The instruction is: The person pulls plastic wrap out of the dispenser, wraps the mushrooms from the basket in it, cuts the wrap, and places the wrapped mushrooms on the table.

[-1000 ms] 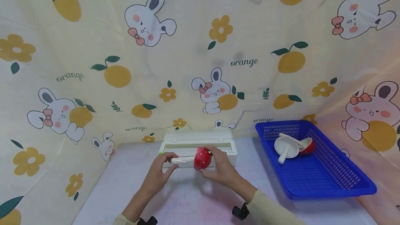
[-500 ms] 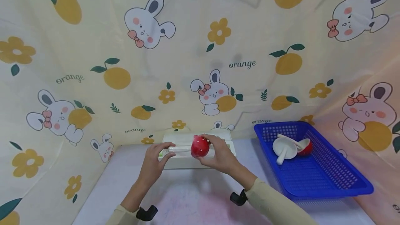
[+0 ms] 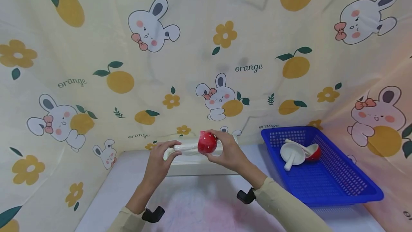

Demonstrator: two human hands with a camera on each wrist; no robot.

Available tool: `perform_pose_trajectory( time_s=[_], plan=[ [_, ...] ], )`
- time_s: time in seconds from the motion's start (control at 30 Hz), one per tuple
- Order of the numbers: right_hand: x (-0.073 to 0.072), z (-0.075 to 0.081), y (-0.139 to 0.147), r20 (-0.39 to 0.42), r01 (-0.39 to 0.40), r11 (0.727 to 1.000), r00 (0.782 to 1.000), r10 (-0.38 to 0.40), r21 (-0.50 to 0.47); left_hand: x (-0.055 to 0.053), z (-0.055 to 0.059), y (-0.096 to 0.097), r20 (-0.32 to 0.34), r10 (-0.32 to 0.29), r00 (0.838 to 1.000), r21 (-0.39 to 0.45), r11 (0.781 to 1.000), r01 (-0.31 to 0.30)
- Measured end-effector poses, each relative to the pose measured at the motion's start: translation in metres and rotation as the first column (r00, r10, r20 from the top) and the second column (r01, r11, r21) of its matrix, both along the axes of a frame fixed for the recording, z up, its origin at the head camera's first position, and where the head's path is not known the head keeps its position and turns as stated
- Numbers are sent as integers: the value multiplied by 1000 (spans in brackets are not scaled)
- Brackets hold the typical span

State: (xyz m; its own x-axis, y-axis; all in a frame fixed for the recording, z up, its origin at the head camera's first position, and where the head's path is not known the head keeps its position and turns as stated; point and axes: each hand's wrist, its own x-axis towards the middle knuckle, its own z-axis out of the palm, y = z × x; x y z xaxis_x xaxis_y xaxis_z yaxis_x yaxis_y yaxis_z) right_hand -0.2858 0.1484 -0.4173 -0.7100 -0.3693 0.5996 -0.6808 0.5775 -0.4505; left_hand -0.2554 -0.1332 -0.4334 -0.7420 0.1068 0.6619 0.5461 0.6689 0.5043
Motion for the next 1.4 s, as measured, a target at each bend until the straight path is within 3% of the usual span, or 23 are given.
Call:
perform_pose_trajectory(
  time_s=[0.57, 1.23, 1.4],
  plan=[
    [5, 25, 5, -46, -19, 1000, 999, 18, -24, 5, 21, 5, -47, -4, 999, 4, 1000, 5],
    [8, 44, 7, -99, -39, 999, 994, 37, -20, 12, 40, 7, -171, -28, 985, 24, 999, 33],
    [11, 49, 7, -125, -38, 999, 992, 33, -34, 13, 44, 6, -163, -43, 986, 30, 998, 49]
  ],
)
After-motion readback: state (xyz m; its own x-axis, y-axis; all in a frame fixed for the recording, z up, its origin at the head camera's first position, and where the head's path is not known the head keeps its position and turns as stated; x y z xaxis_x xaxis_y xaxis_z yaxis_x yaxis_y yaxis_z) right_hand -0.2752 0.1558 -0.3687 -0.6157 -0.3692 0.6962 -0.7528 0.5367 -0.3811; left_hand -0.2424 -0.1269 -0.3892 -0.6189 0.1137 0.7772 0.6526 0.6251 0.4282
